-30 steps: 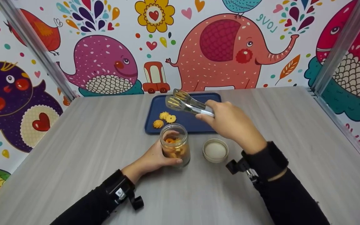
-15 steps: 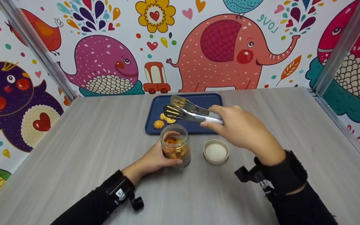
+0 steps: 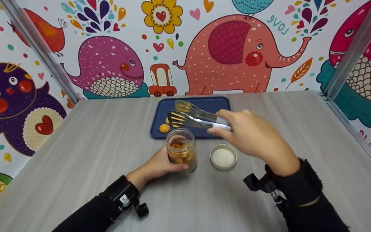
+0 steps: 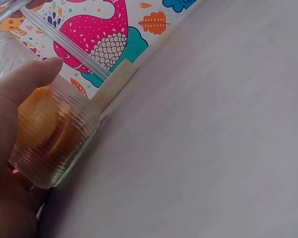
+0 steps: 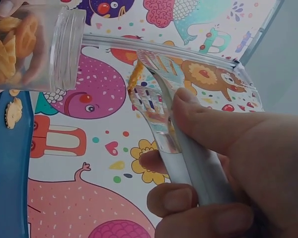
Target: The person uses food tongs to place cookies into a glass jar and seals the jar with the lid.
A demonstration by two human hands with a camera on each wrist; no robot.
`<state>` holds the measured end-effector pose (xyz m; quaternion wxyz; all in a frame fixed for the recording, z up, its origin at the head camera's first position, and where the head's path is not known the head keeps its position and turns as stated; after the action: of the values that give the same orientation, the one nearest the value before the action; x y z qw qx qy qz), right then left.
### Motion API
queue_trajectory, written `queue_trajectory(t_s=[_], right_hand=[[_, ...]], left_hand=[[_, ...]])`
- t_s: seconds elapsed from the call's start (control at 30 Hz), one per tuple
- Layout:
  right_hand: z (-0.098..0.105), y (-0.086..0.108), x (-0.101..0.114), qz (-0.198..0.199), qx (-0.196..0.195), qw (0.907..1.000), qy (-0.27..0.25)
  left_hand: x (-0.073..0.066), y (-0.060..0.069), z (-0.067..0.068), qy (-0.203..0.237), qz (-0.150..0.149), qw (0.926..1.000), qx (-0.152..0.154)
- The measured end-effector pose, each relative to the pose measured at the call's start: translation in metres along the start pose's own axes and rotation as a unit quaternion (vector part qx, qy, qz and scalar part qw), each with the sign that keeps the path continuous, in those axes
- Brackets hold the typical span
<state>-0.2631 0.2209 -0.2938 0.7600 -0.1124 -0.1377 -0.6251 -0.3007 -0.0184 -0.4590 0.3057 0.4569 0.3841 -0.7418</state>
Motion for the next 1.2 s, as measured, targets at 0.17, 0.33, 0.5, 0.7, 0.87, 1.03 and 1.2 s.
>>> queue_trajectory(t_s=[0.17, 0.33, 0.5, 0.7, 0.87, 1.03, 1.2], right_hand=[[-0.003, 0.001, 0.003, 0.021, 0.004, 0.9995, 0.025], [-0.005, 0.002, 0.005, 0.04, 0.011, 0.9987, 0.031], [-0.007, 0.001, 0.005, 0.043, 0.012, 0.9984, 0.037], [-0.013, 0.0, 0.006, 0.051, 0.033, 0.9976, 0.033], [-0.018, 0.0, 0.009, 0.057, 0.051, 0.9965, 0.035], [-0.018, 0.001, 0.009, 0.057, 0.046, 0.9967, 0.038], [-0.016, 0.001, 0.008, 0.052, 0.038, 0.9973, 0.037]], left_hand=[[-0.001, 0.0, 0.001, -0.003, 0.002, 1.0, -0.001], [0.0, -0.001, 0.001, -0.009, 0.002, 1.0, -0.002], [0.001, -0.001, 0.001, -0.003, 0.003, 1.0, -0.002], [0.001, 0.001, 0.001, 0.002, -0.001, 1.0, 0.002], [0.0, 0.001, 0.0, -0.006, -0.006, 1.0, 0.003], [-0.001, 0.0, -0.001, -0.002, -0.01, 0.9999, 0.003], [-0.001, 0.0, -0.001, 0.005, -0.009, 0.9999, 0.004]])
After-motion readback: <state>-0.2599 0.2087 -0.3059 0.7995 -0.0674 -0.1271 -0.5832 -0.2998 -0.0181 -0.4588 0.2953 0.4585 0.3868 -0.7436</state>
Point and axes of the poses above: each hand's wrist, its own y-axis away from the middle knuckle, its own z-axis out of the back of the hand, x = y × z, the point moved 6 cm from there along -y, towards the middle knuckle, and after that the axes turned 10 degrees about -z, right-handed, at the moved point
